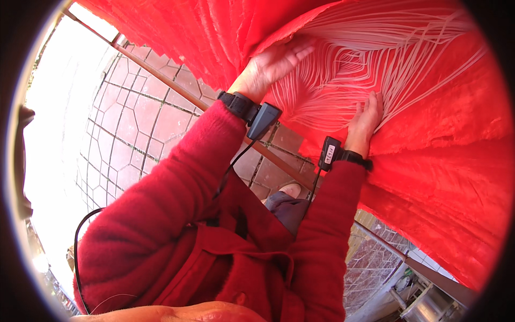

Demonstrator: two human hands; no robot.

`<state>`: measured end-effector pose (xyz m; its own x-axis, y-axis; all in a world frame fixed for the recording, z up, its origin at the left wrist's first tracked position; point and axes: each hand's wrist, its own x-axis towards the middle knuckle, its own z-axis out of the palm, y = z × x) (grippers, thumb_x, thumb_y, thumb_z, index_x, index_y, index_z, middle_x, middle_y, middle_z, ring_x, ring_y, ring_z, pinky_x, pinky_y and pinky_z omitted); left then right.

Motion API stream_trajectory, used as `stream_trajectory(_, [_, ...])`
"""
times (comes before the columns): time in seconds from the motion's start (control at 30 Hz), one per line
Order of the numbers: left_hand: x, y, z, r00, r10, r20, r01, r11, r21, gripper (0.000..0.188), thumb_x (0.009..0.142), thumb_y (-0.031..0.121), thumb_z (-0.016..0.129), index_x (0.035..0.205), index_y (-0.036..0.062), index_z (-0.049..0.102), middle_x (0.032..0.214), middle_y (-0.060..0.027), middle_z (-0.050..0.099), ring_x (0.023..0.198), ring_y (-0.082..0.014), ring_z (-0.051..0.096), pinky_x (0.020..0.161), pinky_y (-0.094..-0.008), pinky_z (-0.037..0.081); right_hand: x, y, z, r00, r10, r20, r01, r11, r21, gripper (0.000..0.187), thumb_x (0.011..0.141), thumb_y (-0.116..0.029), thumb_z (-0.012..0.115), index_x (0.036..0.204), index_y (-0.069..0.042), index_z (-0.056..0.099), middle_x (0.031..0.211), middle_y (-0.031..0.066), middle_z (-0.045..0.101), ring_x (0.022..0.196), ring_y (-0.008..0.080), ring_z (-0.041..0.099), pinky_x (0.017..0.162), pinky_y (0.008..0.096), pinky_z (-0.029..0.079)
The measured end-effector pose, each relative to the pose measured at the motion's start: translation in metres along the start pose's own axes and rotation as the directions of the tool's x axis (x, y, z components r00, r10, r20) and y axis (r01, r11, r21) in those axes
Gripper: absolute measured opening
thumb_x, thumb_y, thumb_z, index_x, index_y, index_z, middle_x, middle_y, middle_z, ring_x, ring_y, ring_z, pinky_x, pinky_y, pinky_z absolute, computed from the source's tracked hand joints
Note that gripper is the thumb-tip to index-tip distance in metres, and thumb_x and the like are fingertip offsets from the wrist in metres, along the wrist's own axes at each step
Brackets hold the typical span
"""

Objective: The person assembles a red paper lantern by hand, attaching white strings to the red paper and securing them to the metal frame. The person repeatedly folds and tucks the paper edges into the frame while smoothing the strings.

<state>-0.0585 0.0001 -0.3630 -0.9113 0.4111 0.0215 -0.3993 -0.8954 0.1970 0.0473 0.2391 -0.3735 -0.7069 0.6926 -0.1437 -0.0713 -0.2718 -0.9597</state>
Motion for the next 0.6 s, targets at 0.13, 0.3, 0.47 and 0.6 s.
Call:
stream_trajectory(0.13, [0.000,-0.001,0.001,1.000,0.022,-0.006,-0.021,0.999,0.043,0.044,0.104,0.020,0.045,0.140,-0.0046,0.041,0.146,-0.0263,0.042,0.133,-0.0446,0.045,0.110,-0.0581,0.042,-0.001,-0.001,-0.003,1.000,-0.012,-0.011,0.012,1.000,-0.006,0.071,0.094,-0.024,0.062,0.153,-0.002,0.030,0.156,0.0127,0.036,0.148,0.0285,0.026,0.116,0.0499,0.023])
stream_trajectory(0.3, [-0.003,-0.002,0.006,0.999,-0.014,-0.038,0.016,0.999,0.050,0.044,0.104,0.020,0.044,0.140,-0.0043,0.043,0.147,-0.0254,0.042,0.134,-0.0439,0.045,0.110,-0.0568,0.042,-0.006,-0.001,-0.004,1.000,0.028,0.009,-0.028,0.999,0.019,0.070,0.094,-0.024,0.062,0.153,-0.002,0.031,0.155,0.0134,0.036,0.147,0.0295,0.027,0.116,0.0491,0.026])
stream_trajectory(0.47, [-0.009,-0.005,0.009,0.998,-0.055,-0.037,0.056,0.998,0.039,0.046,0.104,0.023,0.043,0.140,-0.0051,0.043,0.146,-0.0267,0.043,0.132,-0.0432,0.047,0.109,-0.0555,0.043,-0.020,0.001,0.002,0.990,0.112,0.085,-0.123,0.984,0.130,0.069,0.097,-0.037,0.058,0.150,0.000,0.033,0.153,0.0201,0.036,0.146,0.0337,0.029,0.116,0.0517,0.028])
stream_trajectory(0.6, [-0.008,-0.004,0.004,0.990,-0.121,-0.068,0.122,0.992,0.013,0.041,0.104,0.018,0.043,0.136,-0.0064,0.044,0.143,-0.0286,0.046,0.132,-0.0426,0.048,0.108,-0.0542,0.044,-0.035,-0.009,0.013,0.929,0.237,0.284,-0.320,0.899,0.298,0.075,0.101,-0.053,0.045,0.150,0.003,0.031,0.152,0.0264,0.036,0.145,0.0376,0.029,0.118,0.0556,0.026])
